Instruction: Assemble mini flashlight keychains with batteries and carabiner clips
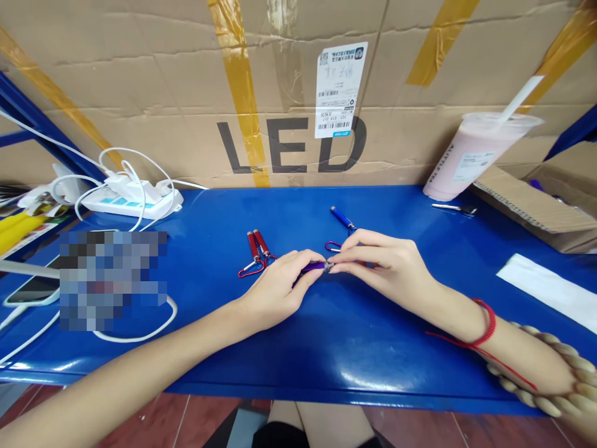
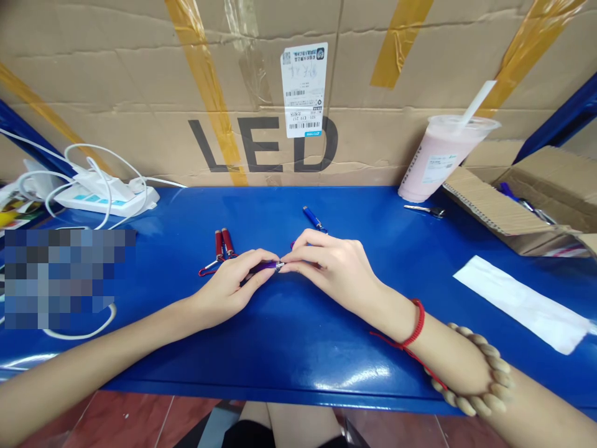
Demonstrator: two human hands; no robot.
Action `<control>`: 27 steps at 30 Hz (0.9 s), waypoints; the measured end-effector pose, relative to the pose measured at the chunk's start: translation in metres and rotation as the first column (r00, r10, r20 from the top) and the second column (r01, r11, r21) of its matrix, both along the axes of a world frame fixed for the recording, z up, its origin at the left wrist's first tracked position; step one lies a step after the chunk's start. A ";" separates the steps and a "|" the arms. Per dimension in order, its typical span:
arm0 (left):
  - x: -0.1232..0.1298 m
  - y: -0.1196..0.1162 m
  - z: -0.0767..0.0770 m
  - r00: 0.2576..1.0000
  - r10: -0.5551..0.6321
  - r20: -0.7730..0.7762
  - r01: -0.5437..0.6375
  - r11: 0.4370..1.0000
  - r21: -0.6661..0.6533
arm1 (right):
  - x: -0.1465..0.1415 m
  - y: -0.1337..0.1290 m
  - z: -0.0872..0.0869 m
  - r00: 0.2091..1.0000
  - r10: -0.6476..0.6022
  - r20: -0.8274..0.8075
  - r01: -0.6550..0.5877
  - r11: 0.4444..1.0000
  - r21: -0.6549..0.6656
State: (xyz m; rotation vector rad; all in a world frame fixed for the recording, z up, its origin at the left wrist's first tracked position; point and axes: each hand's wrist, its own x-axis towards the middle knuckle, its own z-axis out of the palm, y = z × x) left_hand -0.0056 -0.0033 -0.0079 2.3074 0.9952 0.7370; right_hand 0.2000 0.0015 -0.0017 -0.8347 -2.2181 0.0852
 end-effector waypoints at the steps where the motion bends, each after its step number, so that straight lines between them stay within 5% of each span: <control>1: 0.000 0.000 0.000 1.000 0.002 0.003 -0.002 1.000 0.009 | 0.000 0.000 0.000 1.000 0.007 -0.005 -0.007 1.000 -0.009; 18: -0.002 0.000 0.003 0.998 -0.054 -0.037 0.053 0.998 -0.028 | -0.001 0.002 0.008 0.986 -0.014 -0.165 -0.044 0.939 -0.341; 27: -0.003 0.000 -0.003 0.992 -0.124 -0.013 0.124 0.991 0.055 | 0.000 0.005 0.007 0.997 0.038 -0.066 -0.065 0.889 -0.453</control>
